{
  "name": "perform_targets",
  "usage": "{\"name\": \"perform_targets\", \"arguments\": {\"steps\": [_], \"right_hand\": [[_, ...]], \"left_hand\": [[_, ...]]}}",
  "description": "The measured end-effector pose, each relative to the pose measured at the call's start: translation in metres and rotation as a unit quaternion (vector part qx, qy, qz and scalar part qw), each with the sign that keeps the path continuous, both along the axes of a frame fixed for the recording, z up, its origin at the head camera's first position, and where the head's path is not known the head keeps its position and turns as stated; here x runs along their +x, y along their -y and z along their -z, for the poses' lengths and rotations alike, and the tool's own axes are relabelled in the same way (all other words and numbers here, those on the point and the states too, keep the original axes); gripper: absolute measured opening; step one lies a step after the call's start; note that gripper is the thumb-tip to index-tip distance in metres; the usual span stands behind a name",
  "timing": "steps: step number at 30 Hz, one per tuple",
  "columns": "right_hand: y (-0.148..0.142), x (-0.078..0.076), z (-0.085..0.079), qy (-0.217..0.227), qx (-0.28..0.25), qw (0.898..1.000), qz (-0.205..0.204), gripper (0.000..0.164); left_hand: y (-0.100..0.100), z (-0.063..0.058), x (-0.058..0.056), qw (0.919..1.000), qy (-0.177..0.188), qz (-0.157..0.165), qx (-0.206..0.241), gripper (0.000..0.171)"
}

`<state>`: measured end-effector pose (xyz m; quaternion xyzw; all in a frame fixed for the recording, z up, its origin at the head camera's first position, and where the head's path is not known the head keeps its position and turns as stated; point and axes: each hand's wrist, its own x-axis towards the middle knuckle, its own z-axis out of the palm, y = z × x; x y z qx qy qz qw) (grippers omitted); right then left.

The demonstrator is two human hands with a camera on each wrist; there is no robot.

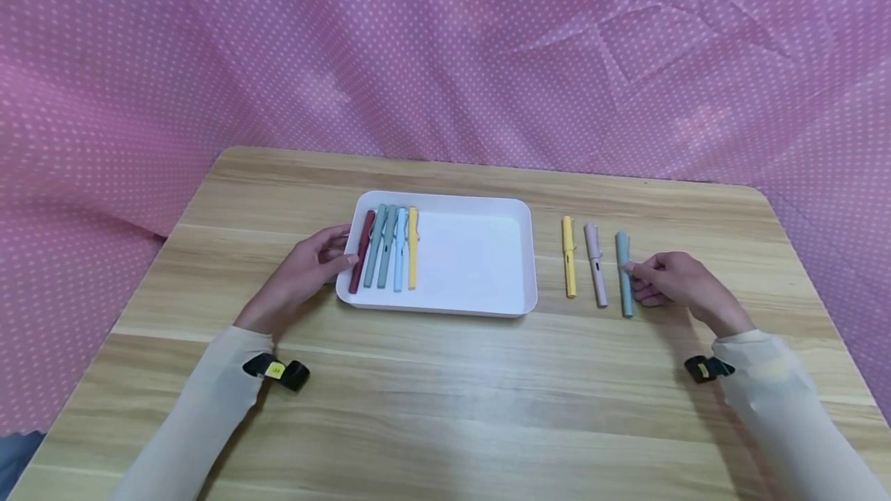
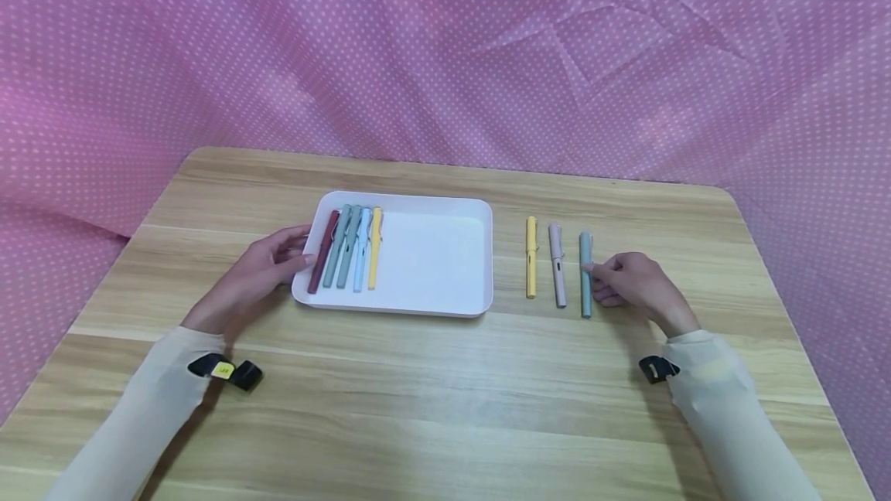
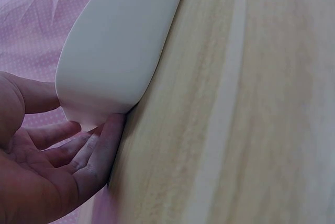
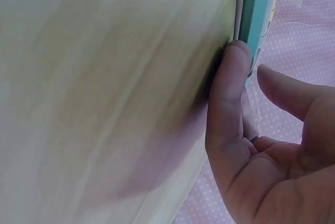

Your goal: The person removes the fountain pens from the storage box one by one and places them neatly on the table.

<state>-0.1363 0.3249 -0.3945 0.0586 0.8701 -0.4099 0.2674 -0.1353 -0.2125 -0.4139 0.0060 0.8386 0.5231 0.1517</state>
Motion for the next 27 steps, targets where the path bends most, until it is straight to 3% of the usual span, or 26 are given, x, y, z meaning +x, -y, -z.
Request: {"name": "perform_targets", "arguments": {"steps": [11, 27], "right_hand": [[-0.007, 0.004, -0.002, -0.01, -0.015, 1.0, -0.003, 0.044], [-0.022, 0.01, -0.019, -0.041, -0.043, 0.998, 0.014, 0.043]], "left_hand": [[-0.001, 0.0, -0.001, 0.9999, 0.008, -0.004, -0.009, 0.064], [-0.003, -0.002, 0.001, 0.9999, 0.014, -0.006, -0.002, 0.063]]}}
